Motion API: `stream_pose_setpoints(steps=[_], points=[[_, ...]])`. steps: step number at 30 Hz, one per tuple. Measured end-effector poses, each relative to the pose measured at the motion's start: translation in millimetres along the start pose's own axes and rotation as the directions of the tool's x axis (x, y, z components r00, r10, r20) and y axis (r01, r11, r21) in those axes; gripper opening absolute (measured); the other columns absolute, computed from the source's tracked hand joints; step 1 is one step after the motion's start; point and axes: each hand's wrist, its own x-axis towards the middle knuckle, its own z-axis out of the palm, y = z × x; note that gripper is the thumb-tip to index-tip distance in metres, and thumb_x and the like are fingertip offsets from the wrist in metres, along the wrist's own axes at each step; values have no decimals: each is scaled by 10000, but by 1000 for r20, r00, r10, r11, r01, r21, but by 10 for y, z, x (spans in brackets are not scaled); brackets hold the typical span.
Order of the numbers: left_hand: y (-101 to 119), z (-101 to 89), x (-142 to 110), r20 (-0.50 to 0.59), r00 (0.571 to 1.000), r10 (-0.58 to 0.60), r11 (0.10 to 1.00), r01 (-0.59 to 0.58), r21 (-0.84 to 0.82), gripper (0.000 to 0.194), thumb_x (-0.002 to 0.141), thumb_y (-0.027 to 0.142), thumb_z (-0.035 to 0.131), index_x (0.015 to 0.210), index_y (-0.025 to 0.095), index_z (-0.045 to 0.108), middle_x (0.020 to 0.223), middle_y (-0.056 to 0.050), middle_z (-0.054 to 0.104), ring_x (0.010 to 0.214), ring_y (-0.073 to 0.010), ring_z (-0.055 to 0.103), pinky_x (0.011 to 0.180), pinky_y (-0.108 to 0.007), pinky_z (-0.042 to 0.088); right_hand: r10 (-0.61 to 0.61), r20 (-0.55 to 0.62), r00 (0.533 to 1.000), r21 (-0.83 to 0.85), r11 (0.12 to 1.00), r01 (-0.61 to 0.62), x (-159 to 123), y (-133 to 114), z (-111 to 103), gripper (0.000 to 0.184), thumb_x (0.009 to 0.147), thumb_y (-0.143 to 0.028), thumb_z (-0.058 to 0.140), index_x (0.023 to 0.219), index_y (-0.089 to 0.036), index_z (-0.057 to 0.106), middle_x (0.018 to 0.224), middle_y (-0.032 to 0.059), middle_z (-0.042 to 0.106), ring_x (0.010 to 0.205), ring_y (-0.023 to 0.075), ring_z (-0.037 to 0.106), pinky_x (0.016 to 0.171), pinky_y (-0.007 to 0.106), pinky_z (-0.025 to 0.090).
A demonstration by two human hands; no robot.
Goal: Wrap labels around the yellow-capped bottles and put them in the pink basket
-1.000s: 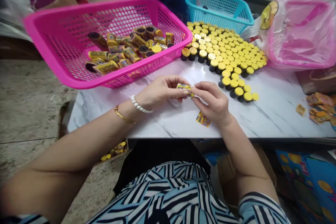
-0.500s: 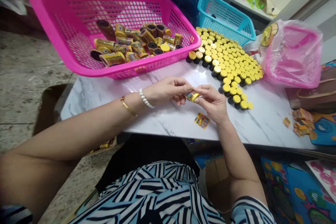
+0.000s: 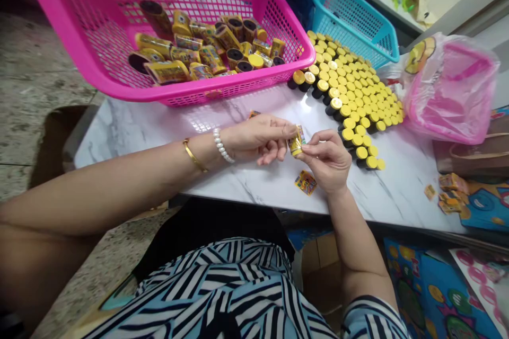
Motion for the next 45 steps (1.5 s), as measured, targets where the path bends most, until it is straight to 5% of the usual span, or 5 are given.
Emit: stream_pose_setpoints(steps=[14,22,28,32,45], points=[[-43,-18,22,-44,999,-25,1000,25,-5,577,777,687,818,724,119,727,521,-46,643,355,-90,511,346,-197,362,64,110,992,-123,991,-50,-33,-59,-38,268,860,-313,835,1122,-360,805,944,13,621,712,135,613,586,319,619],[6,-11,9,-67,997,-38,999,39,5,565,718,648,884,769,101,753,546,-46,637,375,-82,513,338,-189,327,-8,-68,998,-123,992,-1,-67,-47,-15,169,830,-197,849,904,-345,813,856,-17,567,644,116,628,542,308,634],[46,9,0,-199,980,7,999,-16,-43,500,804,583,854,756,103,720,598,-34,650,405,-55,509,372,-178,371,111,-7,994,-57,992,-111,-45,-5,26,463,804,-315,879,1239,-328,720,1196,30,607,899,160,734,744,339,719],[20,10,16,-169,985,-12,999,6,-38,379,863,459,844,792,112,708,586,-17,644,405,-56,522,375,-172,345,80,-52,995,-175,981,-88,-76,7,95,285,830,-283,859,1104,-291,781,1053,33,669,910,168,723,738,317,711],[20,-22,-22,-14,1000,15,1000,-15,17,667,746,768,787,942,132,739,700,-74,731,450,-125,620,386,-210,439,252,77,964,268,927,-264,-16,18,73,232,851,-316,845,1075,-295,788,1121,-8,590,628,80,724,552,270,686]])
